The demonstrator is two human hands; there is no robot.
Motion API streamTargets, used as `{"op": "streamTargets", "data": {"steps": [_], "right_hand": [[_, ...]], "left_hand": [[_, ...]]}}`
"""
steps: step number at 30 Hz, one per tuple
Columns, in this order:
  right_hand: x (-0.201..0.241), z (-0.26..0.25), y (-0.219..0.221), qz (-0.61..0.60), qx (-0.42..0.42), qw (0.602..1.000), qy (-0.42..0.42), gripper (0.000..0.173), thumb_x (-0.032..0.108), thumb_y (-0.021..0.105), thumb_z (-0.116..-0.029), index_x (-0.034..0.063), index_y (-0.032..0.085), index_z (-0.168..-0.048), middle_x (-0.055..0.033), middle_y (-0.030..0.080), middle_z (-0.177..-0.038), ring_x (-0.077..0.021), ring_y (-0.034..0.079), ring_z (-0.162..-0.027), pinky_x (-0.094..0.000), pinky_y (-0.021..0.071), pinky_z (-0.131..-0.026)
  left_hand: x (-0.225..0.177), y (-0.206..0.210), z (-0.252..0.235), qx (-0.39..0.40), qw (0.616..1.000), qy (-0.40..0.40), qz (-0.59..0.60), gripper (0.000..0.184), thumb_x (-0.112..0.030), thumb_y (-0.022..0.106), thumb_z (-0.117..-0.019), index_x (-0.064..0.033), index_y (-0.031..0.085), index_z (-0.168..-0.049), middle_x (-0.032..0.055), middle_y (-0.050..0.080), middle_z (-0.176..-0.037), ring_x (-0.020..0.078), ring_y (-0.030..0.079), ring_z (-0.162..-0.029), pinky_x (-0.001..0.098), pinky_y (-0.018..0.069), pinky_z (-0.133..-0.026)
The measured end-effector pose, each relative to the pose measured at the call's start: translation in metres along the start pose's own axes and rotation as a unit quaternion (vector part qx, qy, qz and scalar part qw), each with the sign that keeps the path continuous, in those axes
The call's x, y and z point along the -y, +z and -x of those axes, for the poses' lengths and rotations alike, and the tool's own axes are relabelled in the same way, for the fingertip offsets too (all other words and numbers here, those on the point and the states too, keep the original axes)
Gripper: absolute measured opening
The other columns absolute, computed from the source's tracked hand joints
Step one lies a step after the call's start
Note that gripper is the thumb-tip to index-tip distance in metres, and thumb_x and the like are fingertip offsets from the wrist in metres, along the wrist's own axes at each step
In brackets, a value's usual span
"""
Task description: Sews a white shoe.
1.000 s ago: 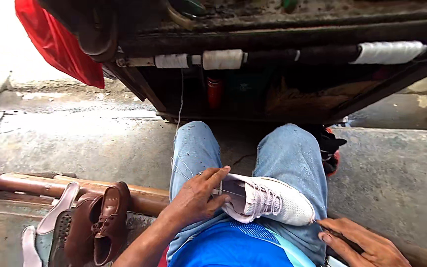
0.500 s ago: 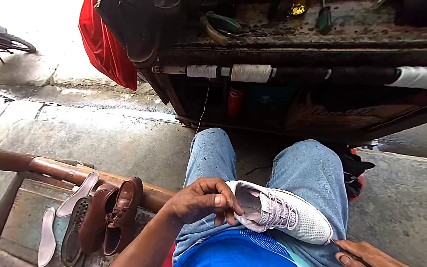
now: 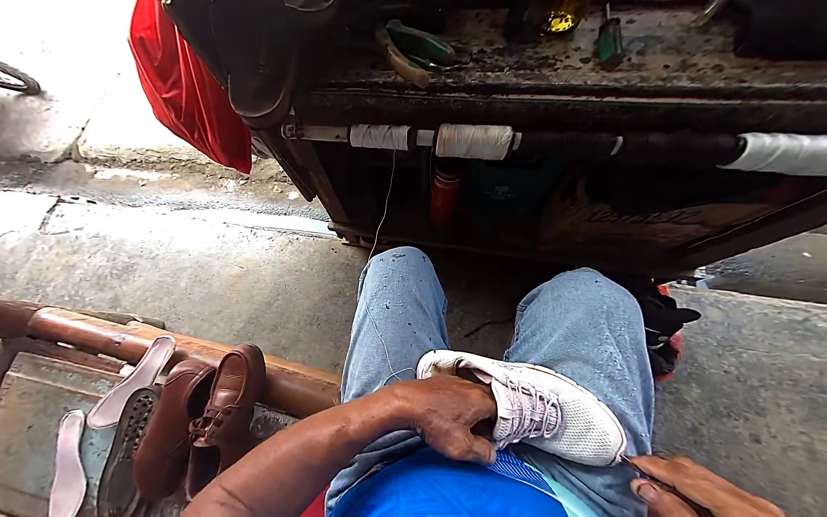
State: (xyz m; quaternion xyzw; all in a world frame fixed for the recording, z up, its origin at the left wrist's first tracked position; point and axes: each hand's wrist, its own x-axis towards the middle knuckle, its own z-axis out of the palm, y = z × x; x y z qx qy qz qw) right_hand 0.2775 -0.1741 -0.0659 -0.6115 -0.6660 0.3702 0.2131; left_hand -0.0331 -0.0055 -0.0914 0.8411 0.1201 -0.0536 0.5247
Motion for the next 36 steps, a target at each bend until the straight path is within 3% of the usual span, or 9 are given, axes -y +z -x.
{"op": "streamTargets", "data": {"steps": [4,6,14,19,24,26,30,33,36], "right_hand": [[0.002,-0.001,0.0,0.005,0.001,1.0,-0.001,0.027,0.017,0.062,-0.1027,-0.006,0.073,-0.11,-0.025,0.071,-0.095,-0.0276,0.069,-0.086,-0.0392,0.0563,-0.081],[0.002,-0.001,0.001,0.01,-0.002,1.0,0.0,0.027,0.017,0.061,-0.1025,-0.0056,0.074,-0.11,-0.0242,0.071,-0.094,-0.0278,0.069,-0.085,-0.0399,0.0564,-0.079],[0.006,-0.002,0.0,0.02,-0.007,1.0,0.014,0.026,0.016,0.061,-0.1019,-0.0066,0.073,-0.108,-0.025,0.071,-0.095,-0.028,0.069,-0.085,-0.04,0.0564,-0.08],[0.009,-0.005,0.002,0.032,0.008,0.999,0.015,0.026,0.018,0.062,-0.1022,-0.0045,0.074,-0.109,-0.0235,0.072,-0.095,-0.0291,0.07,-0.085,-0.0423,0.0569,-0.079],[0.007,-0.001,0.004,0.017,-0.02,0.999,0.024,0.026,0.015,0.061,-0.1014,-0.0071,0.073,-0.108,-0.0246,0.071,-0.096,-0.0269,0.069,-0.086,-0.0389,0.0565,-0.081],[0.004,0.001,0.004,0.009,-0.027,0.999,0.03,0.026,0.013,0.061,-0.1008,-0.0087,0.073,-0.107,-0.025,0.071,-0.096,-0.025,0.069,-0.085,-0.0366,0.0566,-0.081],[0.002,-0.001,0.003,0.009,-0.011,0.999,0.033,0.026,0.015,0.061,-0.1016,-0.0076,0.073,-0.108,-0.0247,0.071,-0.097,-0.0259,0.07,-0.086,-0.0384,0.0568,-0.081],[0.005,-0.005,0.002,0.022,0.002,0.999,0.03,0.026,0.017,0.061,-0.1019,-0.0053,0.074,-0.108,-0.0233,0.072,-0.098,-0.0274,0.07,-0.087,-0.0412,0.057,-0.081],[0.007,-0.005,0.001,0.021,0.007,0.999,0.036,0.027,0.018,0.061,-0.1019,-0.0052,0.074,-0.108,-0.023,0.072,-0.098,-0.0278,0.07,-0.088,-0.0423,0.0569,-0.081]], "left_hand": [[0.002,-0.001,-0.013,0.013,1.0,-0.008,0.002,0.048,-0.048,0.069,-0.089,-0.0011,0.07,-0.099,0.0155,0.07,-0.092,0.0312,0.068,-0.093,0.0584,0.0519,-0.084],[0.002,0.002,-0.018,0.011,0.999,-0.027,-0.033,0.053,-0.056,0.067,-0.0883,-0.0035,0.069,-0.091,0.0141,0.069,-0.087,0.0314,0.068,-0.088,0.0592,0.0513,-0.08],[0.01,0.012,-0.021,-0.038,0.999,0.026,-0.006,0.05,-0.052,0.067,-0.0884,-0.002,0.07,-0.096,0.0155,0.071,-0.092,0.0306,0.068,-0.093,0.0568,0.0508,-0.085],[0.004,0.002,-0.027,0.053,0.996,-0.071,-0.032,0.059,-0.059,0.064,-0.092,-0.001,0.07,-0.087,0.0169,0.07,-0.086,0.0346,0.068,-0.089,0.0623,0.0502,-0.083],[0.009,0.013,-0.019,-0.055,0.997,-0.024,0.054,0.061,-0.059,0.071,-0.0855,-0.0026,0.071,-0.11,0.0142,0.073,-0.104,0.0269,0.068,-0.103,0.0546,0.0515,-0.094],[0.004,0.018,-0.016,-0.069,0.995,0.007,0.078,0.063,-0.059,0.072,-0.0848,-0.0029,0.07,-0.113,0.0132,0.073,-0.105,0.0242,0.068,-0.104,0.0515,0.052,-0.095],[0.004,0.017,-0.02,-0.022,0.998,-0.005,0.061,0.06,-0.059,0.067,-0.0895,-0.0029,0.071,-0.112,0.0143,0.073,-0.104,0.0262,0.069,-0.104,0.0536,0.0514,-0.095],[-0.002,0.008,-0.025,0.048,0.997,-0.052,0.015,0.058,-0.059,0.06,-0.0944,-0.0022,0.071,-0.101,0.0158,0.072,-0.095,0.0307,0.069,-0.097,0.0593,0.0517,-0.088],[-0.002,0.01,-0.025,0.035,0.997,-0.067,0.007,0.062,-0.063,0.059,-0.0939,-0.0029,0.071,-0.101,0.0156,0.072,-0.096,0.0305,0.07,-0.098,0.0587,0.0524,-0.088]]}}
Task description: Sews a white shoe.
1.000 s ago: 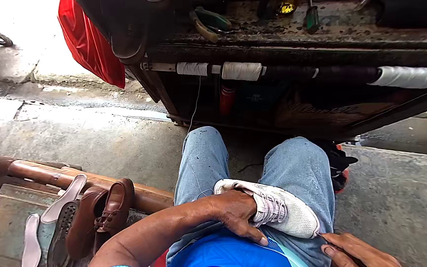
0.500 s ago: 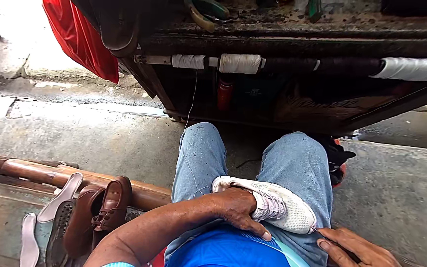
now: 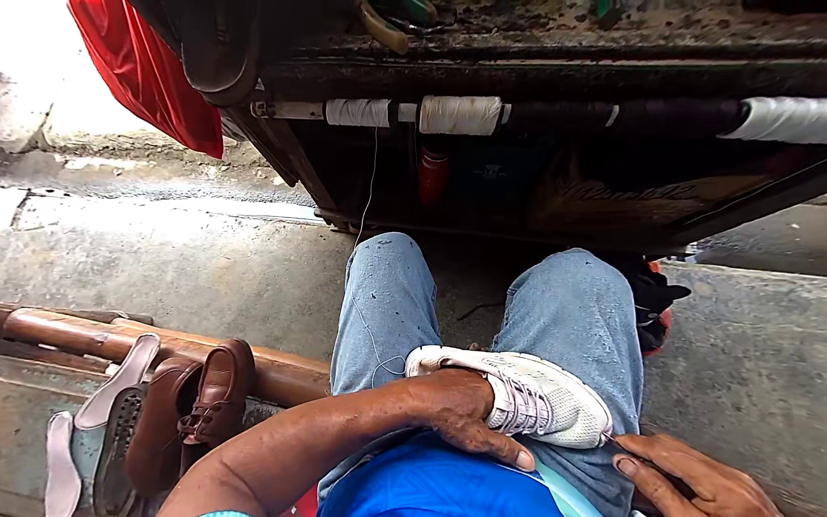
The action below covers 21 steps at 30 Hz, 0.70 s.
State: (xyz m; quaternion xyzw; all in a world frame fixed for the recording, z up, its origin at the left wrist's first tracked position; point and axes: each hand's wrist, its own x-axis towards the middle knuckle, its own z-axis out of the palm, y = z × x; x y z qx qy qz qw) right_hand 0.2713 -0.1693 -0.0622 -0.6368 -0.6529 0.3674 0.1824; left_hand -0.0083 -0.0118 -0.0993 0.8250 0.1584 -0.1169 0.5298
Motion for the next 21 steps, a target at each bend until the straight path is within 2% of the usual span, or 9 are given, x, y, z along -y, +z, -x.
{"op": "streamTargets", "data": {"steps": [3,5,7,9,11,13,15,16,21], "right_hand": [[0.001,0.004,-0.004,0.032,-0.005,0.999,0.015,0.029,0.024,0.063,-0.1019,-0.0014,0.075,-0.11,-0.0225,0.072,-0.1,-0.0299,0.069,-0.089,-0.0452,0.0564,-0.08],[0.008,0.006,-0.01,0.109,-0.019,0.994,0.015,0.037,0.033,0.067,-0.0994,0.0017,0.073,-0.117,-0.0251,0.067,-0.108,-0.039,0.066,-0.098,-0.0547,0.0535,-0.083],[0.025,0.002,-0.012,0.152,-0.064,0.986,-0.013,0.04,0.037,0.07,-0.0966,0.0011,0.072,-0.115,-0.0272,0.066,-0.112,-0.0443,0.062,-0.105,-0.058,0.0492,-0.088],[0.048,-0.009,-0.003,0.118,-0.096,0.986,-0.064,0.035,0.033,0.071,-0.0972,-0.0011,0.072,-0.105,-0.024,0.069,-0.1,-0.0371,0.066,-0.095,-0.0495,0.054,-0.084],[0.064,-0.031,0.022,0.058,-0.115,0.985,-0.118,0.035,0.036,0.07,-0.0979,0.0013,0.072,-0.095,-0.0142,0.07,-0.083,-0.0238,0.067,-0.078,-0.0379,0.0571,-0.07],[0.07,-0.056,0.054,0.068,-0.135,0.976,-0.155,0.042,0.048,0.062,-0.0992,0.0093,0.068,-0.085,-0.0032,0.063,-0.071,-0.0145,0.061,-0.065,-0.0303,0.0505,-0.057],[0.073,-0.073,0.071,0.118,-0.145,0.97,-0.158,0.052,0.059,0.054,-0.0988,0.0129,0.062,-0.075,0.0003,0.053,-0.061,-0.014,0.053,-0.053,-0.0311,0.0408,-0.045],[0.075,-0.078,0.072,0.135,-0.142,0.968,-0.154,0.053,0.059,0.052,-0.0988,0.0132,0.06,-0.073,0.0003,0.051,-0.059,-0.0147,0.051,-0.05,-0.0319,0.039,-0.044],[0.089,-0.081,0.069,0.207,-0.133,0.957,-0.153,0.031,0.032,0.05,-0.091,0.014,0.056,-0.066,-0.0009,0.051,-0.056,-0.0182,0.055,-0.048,-0.0353,0.0384,-0.04]], "left_hand": [[0.008,0.007,0.005,-0.05,0.997,0.033,0.042,0.062,-0.062,0.062,-0.0911,-0.0051,0.071,-0.113,0.0131,0.073,-0.106,0.0258,0.069,-0.106,0.0547,0.0517,-0.095],[0.009,0.008,0.007,-0.056,0.996,0.045,0.053,0.06,-0.06,0.067,-0.0885,-0.0053,0.071,-0.112,0.0122,0.073,-0.104,0.0246,0.069,-0.104,0.0543,0.0522,-0.094],[0.009,0.006,0.007,-0.048,0.996,0.051,0.049,0.057,-0.057,0.07,-0.0871,-0.0046,0.072,-0.111,0.0126,0.073,-0.103,0.025,0.069,-0.103,0.0542,0.0522,-0.093],[0.008,0.002,0.005,-0.033,0.997,0.052,0.045,0.055,-0.053,0.073,-0.0858,-0.0037,0.072,-0.111,0.013,0.073,-0.104,0.0249,0.068,-0.103,0.0531,0.0518,-0.094],[0.007,-0.001,0.003,-0.022,0.998,0.051,0.039,0.052,-0.05,0.075,-0.0847,-0.0039,0.072,-0.108,0.012,0.073,-0.101,0.0241,0.069,-0.1,0.0524,0.0523,-0.092],[0.007,-0.001,0.003,-0.023,0.997,0.066,0.032,0.044,-0.044,0.077,-0.0837,-0.0031,0.072,-0.101,0.0119,0.072,-0.093,0.025,0.069,-0.093,0.0521,0.0524,-0.085],[0.008,-0.002,0.006,-0.022,0.997,0.074,0.032,0.039,-0.038,0.078,-0.0831,-0.0026,0.071,-0.098,0.0115,0.071,-0.089,0.0244,0.069,-0.089,0.0509,0.0527,-0.081],[0.009,-0.003,0.007,-0.021,0.997,0.072,0.036,0.038,-0.037,0.078,-0.0829,-0.0032,0.071,-0.098,0.0106,0.071,-0.089,0.023,0.068,-0.088,0.0498,0.0529,-0.081],[0.01,-0.003,0.006,-0.019,0.996,0.087,0.016,0.043,-0.04,0.077,-0.0824,-0.001,0.07,-0.098,0.0128,0.07,-0.09,0.0258,0.067,-0.089,0.0517,0.0513,-0.081]]}}
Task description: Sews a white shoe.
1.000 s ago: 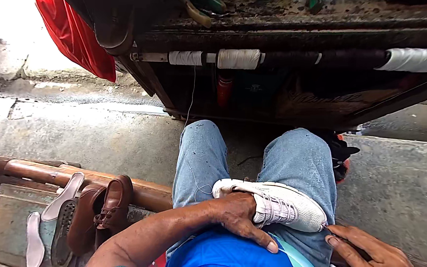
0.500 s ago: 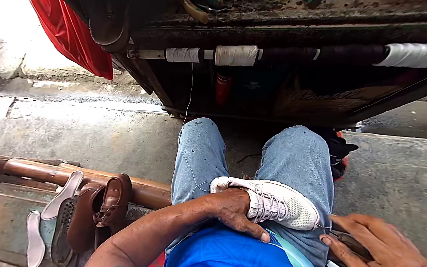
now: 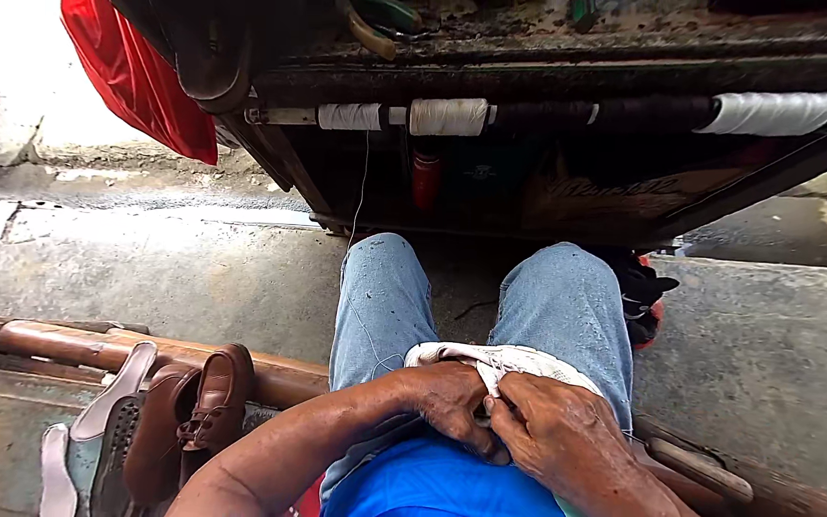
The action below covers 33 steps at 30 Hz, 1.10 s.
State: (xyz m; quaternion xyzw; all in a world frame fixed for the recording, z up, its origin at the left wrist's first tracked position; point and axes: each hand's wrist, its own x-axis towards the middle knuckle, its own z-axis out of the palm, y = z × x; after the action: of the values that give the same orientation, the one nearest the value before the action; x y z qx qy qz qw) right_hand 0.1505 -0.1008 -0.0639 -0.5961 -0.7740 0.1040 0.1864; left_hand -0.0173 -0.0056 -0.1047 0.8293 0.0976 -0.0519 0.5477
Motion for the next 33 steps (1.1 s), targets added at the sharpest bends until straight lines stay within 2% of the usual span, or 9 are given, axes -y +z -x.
{"op": "streamTargets", "data": {"steps": [5,9,17,19,21,24,27,30,33], "right_hand": [[0.008,-0.002,0.002,-0.063,-0.028,0.996,-0.061,0.03,0.023,0.048,-0.0942,0.0128,0.056,-0.067,-0.0013,0.053,-0.058,-0.0162,0.055,-0.052,-0.0324,0.0391,-0.043],[0.005,0.003,0.001,-0.076,-0.027,0.994,-0.071,0.029,0.023,0.049,-0.094,0.0131,0.057,-0.068,-0.0005,0.052,-0.058,-0.0147,0.055,-0.053,-0.0309,0.0392,-0.044],[-0.002,0.003,-0.004,-0.06,-0.018,0.996,-0.064,0.03,0.022,0.048,-0.0955,0.012,0.059,-0.07,-0.0015,0.056,-0.061,-0.0161,0.058,-0.055,-0.0319,0.0419,-0.045],[-0.013,0.01,-0.014,-0.086,0.0,0.995,-0.057,0.031,0.027,0.05,-0.1008,0.011,0.067,-0.08,-0.0024,0.065,-0.071,-0.016,0.065,-0.066,-0.0318,0.0514,-0.054],[-0.028,0.022,-0.037,-0.11,0.017,0.994,-0.021,0.028,0.028,0.056,-0.1024,0.0066,0.071,-0.091,-0.0076,0.07,-0.082,-0.0197,0.068,-0.077,-0.0355,0.0567,-0.068],[-0.06,0.049,-0.074,-0.095,0.084,0.99,0.066,0.032,0.031,0.067,-0.0979,0.0003,0.073,-0.105,-0.0215,0.071,-0.102,-0.0346,0.068,-0.096,-0.0506,0.0545,-0.084],[-0.087,0.075,-0.09,-0.111,0.191,0.969,0.114,0.047,0.037,0.071,-0.0953,-0.0032,0.069,-0.119,-0.0294,0.065,-0.119,-0.0448,0.064,-0.109,-0.0611,0.0508,-0.092],[-0.085,0.091,-0.092,-0.152,0.18,0.965,0.116,0.038,0.026,0.069,-0.0987,-0.0077,0.068,-0.116,-0.0303,0.068,-0.108,-0.0389,0.069,-0.097,-0.0499,0.0558,-0.086],[-0.08,0.096,-0.088,-0.161,0.147,0.971,0.095,0.026,0.018,0.067,-0.1004,-0.0066,0.072,-0.107,-0.0276,0.071,-0.102,-0.0334,0.07,-0.095,-0.0423,0.057,-0.086]], "left_hand": [[-0.017,-0.006,0.002,0.021,0.998,-0.048,-0.032,0.035,-0.03,0.075,-0.0848,0.0023,0.07,-0.098,0.0199,0.07,-0.096,0.0358,0.068,-0.094,0.0592,0.0494,-0.082],[-0.02,-0.003,-0.003,0.026,0.997,-0.029,-0.073,0.029,-0.021,0.073,-0.0847,0.0043,0.069,-0.099,0.0229,0.07,-0.097,0.0395,0.068,-0.095,0.0616,0.0488,-0.082],[-0.026,-0.013,-0.021,0.093,0.99,-0.095,-0.055,0.027,-0.021,0.07,-0.0907,0.0052,0.068,-0.098,0.0238,0.069,-0.097,0.04,0.066,-0.094,0.0619,0.0467,-0.08],[-0.024,-0.011,-0.025,0.094,0.988,-0.109,-0.057,0.029,-0.025,0.068,-0.0933,0.0037,0.067,-0.096,0.0223,0.068,-0.095,0.0392,0.066,-0.092,0.0623,0.0472,-0.078],[-0.02,-0.008,-0.027,0.084,0.988,-0.123,-0.05,0.033,-0.034,0.065,-0.0966,-0.0019,0.07,-0.105,0.0182,0.071,-0.103,0.0348,0.067,-0.101,0.0614,0.0498,-0.085],[-0.018,-0.006,-0.024,0.066,0.989,-0.128,-0.024,0.037,-0.037,0.065,-0.0963,-0.0037,0.07,-0.112,0.0177,0.071,-0.107,0.0334,0.067,-0.105,0.0616,0.0495,-0.089],[-0.019,-0.007,-0.023,0.062,0.991,-0.118,-0.021,0.035,-0.034,0.064,-0.0967,-0.0027,0.07,-0.11,0.0183,0.071,-0.105,0.0339,0.068,-0.104,0.061,0.0496,-0.088],[-0.018,-0.007,-0.026,0.074,0.99,-0.116,-0.023,0.033,-0.033,0.066,-0.0954,-0.0023,0.071,-0.106,0.0181,0.071,-0.103,0.0337,0.068,-0.101,0.061,0.0496,-0.085],[-0.015,-0.01,-0.032,0.128,0.983,-0.124,-0.046,0.036,-0.04,0.069,-0.0915,-0.0057,0.072,-0.102,0.0139,0.072,-0.099,0.0295,0.068,-0.099,0.0594,0.0506,-0.082]]}}
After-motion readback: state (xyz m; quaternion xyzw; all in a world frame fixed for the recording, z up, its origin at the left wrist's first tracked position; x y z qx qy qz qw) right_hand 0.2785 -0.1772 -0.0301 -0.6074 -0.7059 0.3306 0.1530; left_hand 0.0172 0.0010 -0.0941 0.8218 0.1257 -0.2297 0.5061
